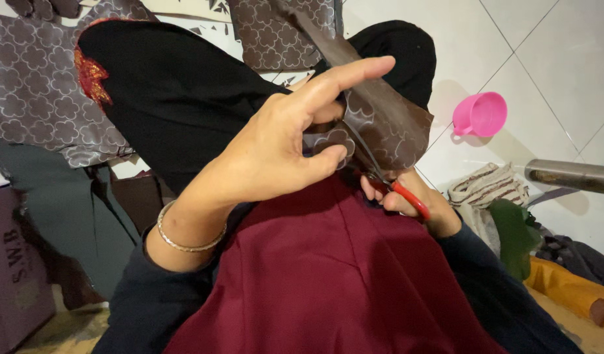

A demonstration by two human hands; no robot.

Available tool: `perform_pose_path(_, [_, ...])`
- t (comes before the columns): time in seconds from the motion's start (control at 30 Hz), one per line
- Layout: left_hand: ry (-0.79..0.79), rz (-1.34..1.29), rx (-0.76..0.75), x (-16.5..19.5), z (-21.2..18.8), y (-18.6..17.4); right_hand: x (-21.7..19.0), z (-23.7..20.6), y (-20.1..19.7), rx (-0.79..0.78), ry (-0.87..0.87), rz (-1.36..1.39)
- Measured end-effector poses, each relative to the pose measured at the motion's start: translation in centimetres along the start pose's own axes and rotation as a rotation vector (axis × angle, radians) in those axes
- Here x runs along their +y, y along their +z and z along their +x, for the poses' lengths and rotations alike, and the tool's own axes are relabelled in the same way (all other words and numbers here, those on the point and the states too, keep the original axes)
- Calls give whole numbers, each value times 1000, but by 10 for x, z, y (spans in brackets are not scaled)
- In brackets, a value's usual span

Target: The person sits on the floor and uses red-handled scissors to cut cloud-shaped pieces from a brown patterned fabric. They hold the fabric with one hand and cut along the outlines with the other, placing finished pieces aside.

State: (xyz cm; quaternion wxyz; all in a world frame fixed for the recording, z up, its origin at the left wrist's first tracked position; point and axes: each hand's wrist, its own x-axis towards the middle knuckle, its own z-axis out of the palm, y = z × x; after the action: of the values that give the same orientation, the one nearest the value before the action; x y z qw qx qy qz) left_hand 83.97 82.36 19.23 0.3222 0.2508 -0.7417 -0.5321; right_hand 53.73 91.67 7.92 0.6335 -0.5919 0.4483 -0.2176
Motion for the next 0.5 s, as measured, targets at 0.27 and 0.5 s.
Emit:
perform_pose_path(0.27, [47,-91,-55,3,6,-1,47,-2,3,93,-37,179])
perform_pose_path(0.5, [-4,-98,-141,4,13,-6,44,-5,-16,78,-80,117])
